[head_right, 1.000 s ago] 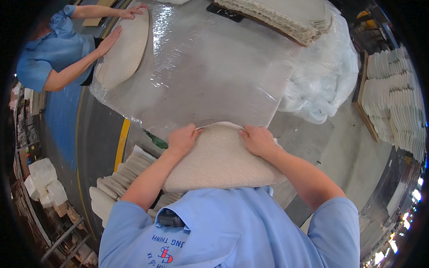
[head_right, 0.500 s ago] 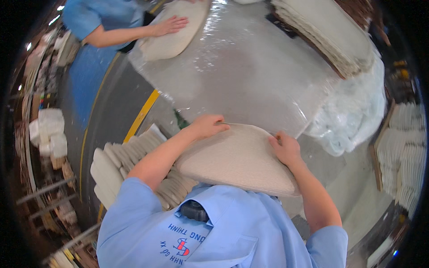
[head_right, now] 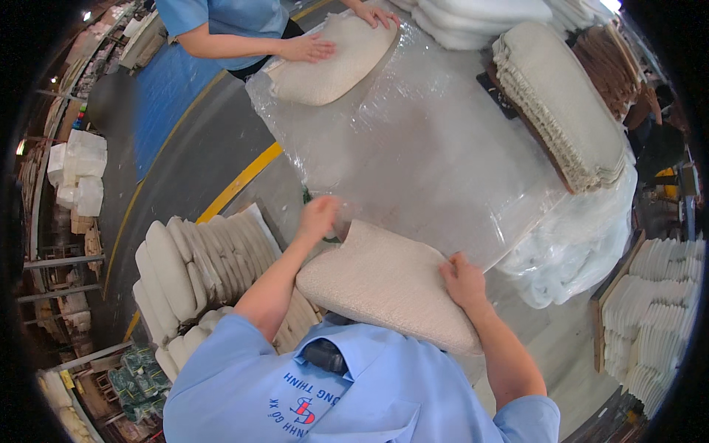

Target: The person inserts foam inserts into pillow covers and closes the openings by hand. The person repeatedly picks up a cover, inserts a foam piece, and tucks the edges to seal the pillow, then places the finished pillow aside.

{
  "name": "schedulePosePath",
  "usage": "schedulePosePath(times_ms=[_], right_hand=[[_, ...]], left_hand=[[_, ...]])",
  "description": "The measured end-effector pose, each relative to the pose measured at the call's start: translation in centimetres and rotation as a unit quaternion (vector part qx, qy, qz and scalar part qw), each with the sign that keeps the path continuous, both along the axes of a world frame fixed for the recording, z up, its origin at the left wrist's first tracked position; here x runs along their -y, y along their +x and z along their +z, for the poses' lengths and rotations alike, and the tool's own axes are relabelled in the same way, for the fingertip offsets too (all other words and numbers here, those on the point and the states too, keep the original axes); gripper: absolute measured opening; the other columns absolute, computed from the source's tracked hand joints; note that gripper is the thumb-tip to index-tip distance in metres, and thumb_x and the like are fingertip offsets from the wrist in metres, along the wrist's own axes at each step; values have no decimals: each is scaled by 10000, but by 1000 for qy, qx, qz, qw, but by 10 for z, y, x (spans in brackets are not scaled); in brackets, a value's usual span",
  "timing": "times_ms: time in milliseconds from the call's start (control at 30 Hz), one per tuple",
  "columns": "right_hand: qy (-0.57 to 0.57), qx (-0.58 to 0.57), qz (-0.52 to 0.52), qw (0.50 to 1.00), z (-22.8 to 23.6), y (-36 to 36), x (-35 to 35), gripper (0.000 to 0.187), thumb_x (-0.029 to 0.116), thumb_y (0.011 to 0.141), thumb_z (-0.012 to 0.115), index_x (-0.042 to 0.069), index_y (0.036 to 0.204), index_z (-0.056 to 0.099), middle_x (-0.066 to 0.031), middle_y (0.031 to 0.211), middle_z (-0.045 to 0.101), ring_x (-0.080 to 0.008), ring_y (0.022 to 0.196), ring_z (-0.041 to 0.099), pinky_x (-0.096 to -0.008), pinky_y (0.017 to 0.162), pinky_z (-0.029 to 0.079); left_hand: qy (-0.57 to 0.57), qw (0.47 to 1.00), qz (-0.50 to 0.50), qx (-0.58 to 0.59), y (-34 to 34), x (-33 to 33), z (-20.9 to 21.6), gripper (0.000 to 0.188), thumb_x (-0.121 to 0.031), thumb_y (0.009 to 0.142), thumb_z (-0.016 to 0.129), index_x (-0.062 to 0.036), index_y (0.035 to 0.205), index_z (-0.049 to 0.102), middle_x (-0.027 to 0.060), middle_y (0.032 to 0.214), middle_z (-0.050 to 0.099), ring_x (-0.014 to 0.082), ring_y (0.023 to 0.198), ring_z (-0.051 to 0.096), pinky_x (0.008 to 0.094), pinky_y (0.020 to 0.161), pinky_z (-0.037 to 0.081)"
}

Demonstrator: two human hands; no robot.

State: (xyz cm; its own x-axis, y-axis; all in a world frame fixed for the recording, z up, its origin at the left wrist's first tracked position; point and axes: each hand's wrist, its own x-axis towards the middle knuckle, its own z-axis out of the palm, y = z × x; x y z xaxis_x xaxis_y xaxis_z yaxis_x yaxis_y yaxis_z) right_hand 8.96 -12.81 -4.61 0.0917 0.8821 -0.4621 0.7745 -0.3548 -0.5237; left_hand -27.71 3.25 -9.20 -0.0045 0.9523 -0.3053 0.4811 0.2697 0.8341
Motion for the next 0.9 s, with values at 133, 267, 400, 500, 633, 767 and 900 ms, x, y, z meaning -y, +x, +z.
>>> schedulePosePath(times_ms=[133, 267, 400, 500, 633, 767, 900], right_hand=[[-82, 8, 98, 992, 16, -25, -24, 593, 524, 1008, 634, 16, 1311, 655, -252, 1171, 748, -439, 1140, 700, -513, 977, 538], [-123, -18, 94, 988, 20, -52, -43, 650, 544, 1021, 610, -3, 1369, 662, -246, 1236, 744, -430, 1211, 680, -505, 1034, 521], [-79, -53, 43, 995, 8, -49, -39, 628, 530, 1039, 593, 4, 1372, 676, -241, 1262, 740, -423, 1212, 686, -498, 1048, 523], [-48, -202, -138, 968, 2, -15, -24, 589, 494, 1056, 575, 3, 1364, 677, -211, 1264, 752, -418, 1187, 701, -495, 1056, 528], [17, -525, -347, 777, 10, 45, 9, 582, 472, 1075, 542, -4, 1394, 644, -193, 1300, 740, -404, 1182, 704, -494, 1054, 534], [80, -640, -390, 657, 19, 60, 34, 590, 472, 1084, 525, -4, 1418, 619, -195, 1324, 725, -396, 1194, 698, -497, 1054, 533], [142, -678, -409, 594, 6, 40, 41, 598, 473, 1093, 508, -4, 1443, 594, -198, 1347, 709, -388, 1207, 692, -500, 1054, 533]], left_hand=[[-231, 964, 54, -123, -66, 53, 9, 330, -330, 1049, 632, -42, 1142, 762, 79, 858, 727, 181, 690, 673, 346, 608, 521], [-368, 907, -7, 204, -49, 160, 3, 337, -250, 1007, 685, -40, 1270, 709, 173, 1145, 746, 229, 992, 707, 370, 804, 563], [109, 956, -258, 90, 38, 137, 1, 440, -231, 994, 724, -22, 1371, 637, 167, 1297, 699, 247, 1194, 659, 387, 980, 542], [85, 957, -245, 128, 114, 87, 29, 538, -219, 984, 752, -33, 1454, 570, 170, 1459, 603, 265, 1348, 591, 403, 1096, 511], [17, 931, -290, 221, 224, 50, 99, 658, -287, 992, 762, -87, 1537, 453, 168, 1539, 451, 305, 1320, 566, 413, 1040, 520], [-31, 938, -284, 196, 288, 41, 146, 723, -463, 1027, 708, -40, 1534, 414, 156, 1341, 580, 272, 1151, 628, 394, 950, 542], [-106, 895, -415, 122, 309, 21, 152, 679, -506, 1037, 680, 36, 1427, 556, 163, 1171, 704, 232, 1047, 664, 378, 950, 531]])
